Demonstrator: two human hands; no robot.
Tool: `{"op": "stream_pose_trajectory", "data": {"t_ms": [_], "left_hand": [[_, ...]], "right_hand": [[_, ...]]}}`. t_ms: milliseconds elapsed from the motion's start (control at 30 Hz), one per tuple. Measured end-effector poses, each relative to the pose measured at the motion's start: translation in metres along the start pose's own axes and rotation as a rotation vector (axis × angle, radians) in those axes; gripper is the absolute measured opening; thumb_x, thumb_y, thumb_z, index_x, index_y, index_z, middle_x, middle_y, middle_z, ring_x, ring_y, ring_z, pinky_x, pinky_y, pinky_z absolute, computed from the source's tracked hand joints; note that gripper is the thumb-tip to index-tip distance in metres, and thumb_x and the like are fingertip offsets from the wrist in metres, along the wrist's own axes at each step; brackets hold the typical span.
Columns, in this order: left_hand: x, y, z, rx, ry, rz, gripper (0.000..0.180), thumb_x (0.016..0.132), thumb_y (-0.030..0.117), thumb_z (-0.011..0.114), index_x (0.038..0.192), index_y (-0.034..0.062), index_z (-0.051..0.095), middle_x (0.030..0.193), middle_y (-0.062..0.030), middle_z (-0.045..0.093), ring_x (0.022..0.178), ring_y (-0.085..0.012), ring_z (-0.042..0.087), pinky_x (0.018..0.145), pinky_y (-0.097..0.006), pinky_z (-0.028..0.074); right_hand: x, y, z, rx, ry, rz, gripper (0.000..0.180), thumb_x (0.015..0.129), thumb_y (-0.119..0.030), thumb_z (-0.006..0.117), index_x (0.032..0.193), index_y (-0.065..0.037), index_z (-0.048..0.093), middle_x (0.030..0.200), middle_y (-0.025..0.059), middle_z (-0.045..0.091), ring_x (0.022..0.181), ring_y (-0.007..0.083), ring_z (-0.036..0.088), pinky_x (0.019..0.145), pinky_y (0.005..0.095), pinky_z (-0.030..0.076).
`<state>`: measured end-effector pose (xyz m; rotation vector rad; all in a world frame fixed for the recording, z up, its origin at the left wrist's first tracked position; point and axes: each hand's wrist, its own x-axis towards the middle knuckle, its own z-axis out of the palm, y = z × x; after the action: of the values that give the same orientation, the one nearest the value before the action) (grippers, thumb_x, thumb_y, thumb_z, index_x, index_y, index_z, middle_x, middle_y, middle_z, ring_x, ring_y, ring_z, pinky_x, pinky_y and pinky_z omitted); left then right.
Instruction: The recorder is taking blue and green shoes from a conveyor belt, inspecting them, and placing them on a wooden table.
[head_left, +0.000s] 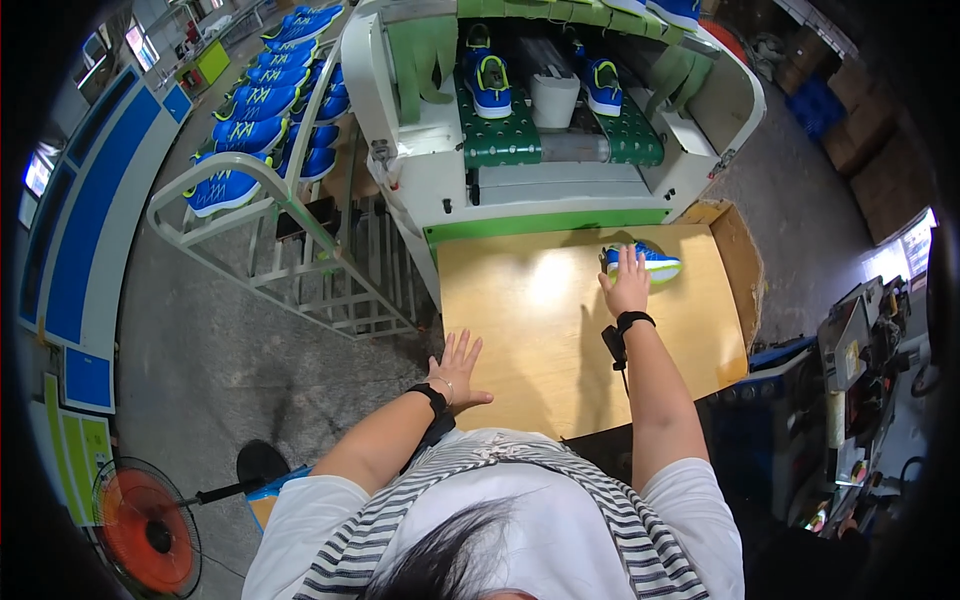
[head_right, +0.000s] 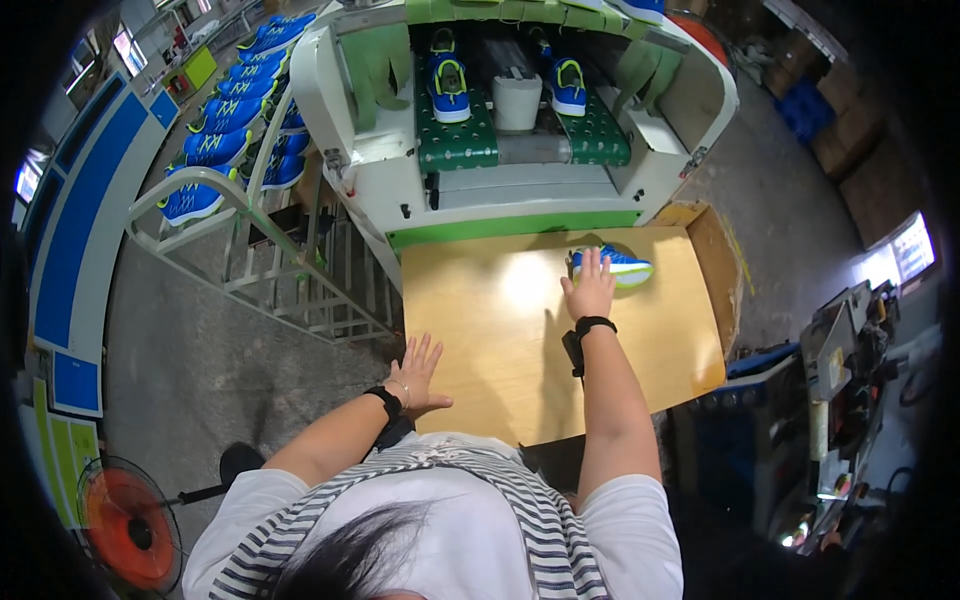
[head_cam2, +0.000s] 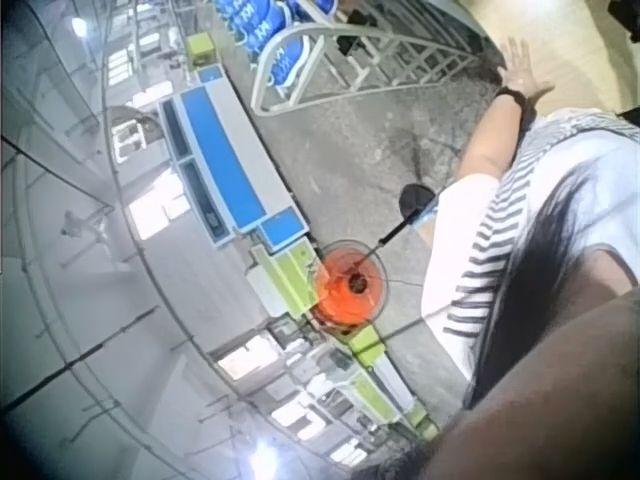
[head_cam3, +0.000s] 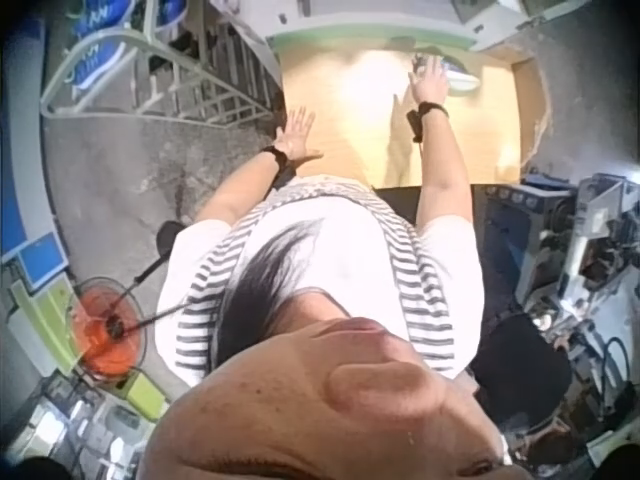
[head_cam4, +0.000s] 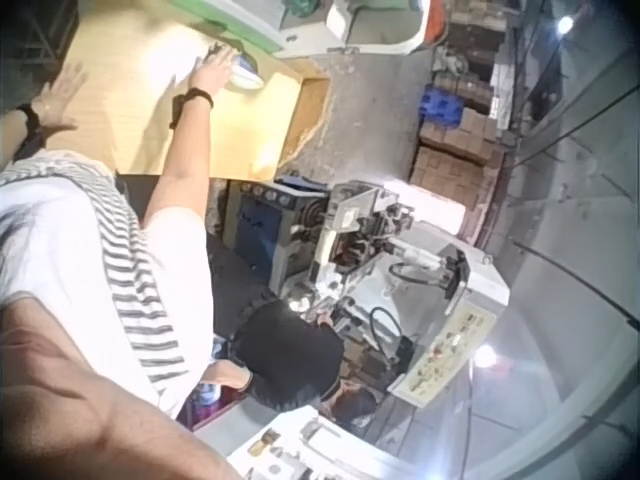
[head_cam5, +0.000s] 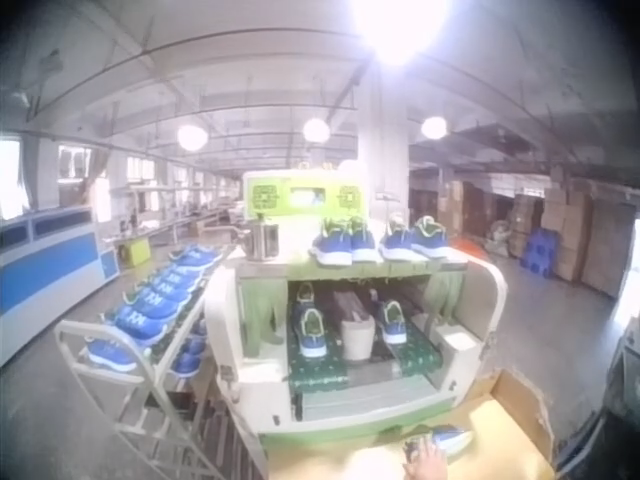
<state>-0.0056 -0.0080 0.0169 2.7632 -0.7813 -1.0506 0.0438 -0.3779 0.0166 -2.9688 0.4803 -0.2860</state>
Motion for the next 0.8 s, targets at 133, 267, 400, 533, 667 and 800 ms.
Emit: {"op": "stream_pose_trajectory", "data": {"t_ms": [133,267,400,533,667,800], "left_hand": [[-0.003,-0.005,-0.005,0.001,-0.041,-0.03,0.118,0.073,0.071,0.063,0.155,0.0183,-0.004,0.16,-0.0112,-0.016,0.147,-0.0346,-0.013,0.11,-0.064,0.021],[0.001,-0.005,-0.012,0.008,-0.033,-0.02,0.12,0.072,0.071,0.065,0.155,0.0158,-0.002,0.16,-0.0141,-0.014,0.147,-0.0372,-0.012,0.11,-0.064,0.02],[-0.003,-0.006,-0.005,-0.045,0.055,0.017,0.124,0.069,0.069,0.069,0.154,0.0109,0.0,0.159,-0.0185,-0.01,0.146,-0.0407,-0.009,0.11,-0.064,0.019],[-0.012,-0.008,-0.001,-0.049,0.007,-0.043,0.121,0.072,0.065,0.07,0.154,0.0113,-0.001,0.159,-0.0186,-0.011,0.147,-0.0391,-0.01,0.111,-0.064,0.018],[0.011,-0.003,0.01,0.025,-0.008,0.015,0.129,0.067,0.07,0.07,0.154,0.0111,-0.005,0.158,-0.0183,-0.018,0.145,-0.0389,-0.016,0.11,-0.065,0.019],[0.012,-0.012,0.013,0.036,0.015,-0.004,0.133,0.064,0.074,0.069,0.154,0.0107,-0.006,0.157,-0.0184,-0.021,0.145,-0.039,-0.019,0.109,-0.065,0.019]], "right_hand": [[-0.029,0.002,0.023,0.013,-0.088,0.16,0.083,0.086,-0.041,0.065,0.152,-0.014,0.022,0.159,0.0074,0.018,0.143,0.0344,0.024,0.11,0.0623,0.021],[-0.056,0.012,0.03,0.374,0.257,0.269,0.092,0.079,-0.041,0.074,0.148,-0.003,0.025,0.15,0.0198,0.03,0.134,0.039,0.036,0.109,0.0521,0.03],[-0.024,0.015,-0.004,0.851,0.449,0.989,0.109,0.074,-0.055,0.076,0.147,0.003,0.02,0.139,0.0296,0.041,0.129,0.0429,0.041,0.109,0.0433,0.033],[0.002,0.022,0.035,0.625,0.09,1.1,0.099,0.066,-0.039,0.08,0.146,-0.013,0.027,0.141,0.0212,0.04,0.122,0.0396,0.05,0.104,0.0454,0.04],[-0.027,0.007,0.049,0.904,0.143,0.612,0.071,0.074,-0.004,0.066,0.139,-0.012,0.039,0.133,0.0214,0.046,0.117,0.0402,0.052,0.099,0.0435,0.044],[-0.091,-0.08,0.024,0.996,-0.314,0.085,0.077,0.066,-0.015,0.071,0.138,-0.011,0.043,0.136,0.0221,0.045,0.129,0.0373,0.042,0.11,0.041,0.035]]}}
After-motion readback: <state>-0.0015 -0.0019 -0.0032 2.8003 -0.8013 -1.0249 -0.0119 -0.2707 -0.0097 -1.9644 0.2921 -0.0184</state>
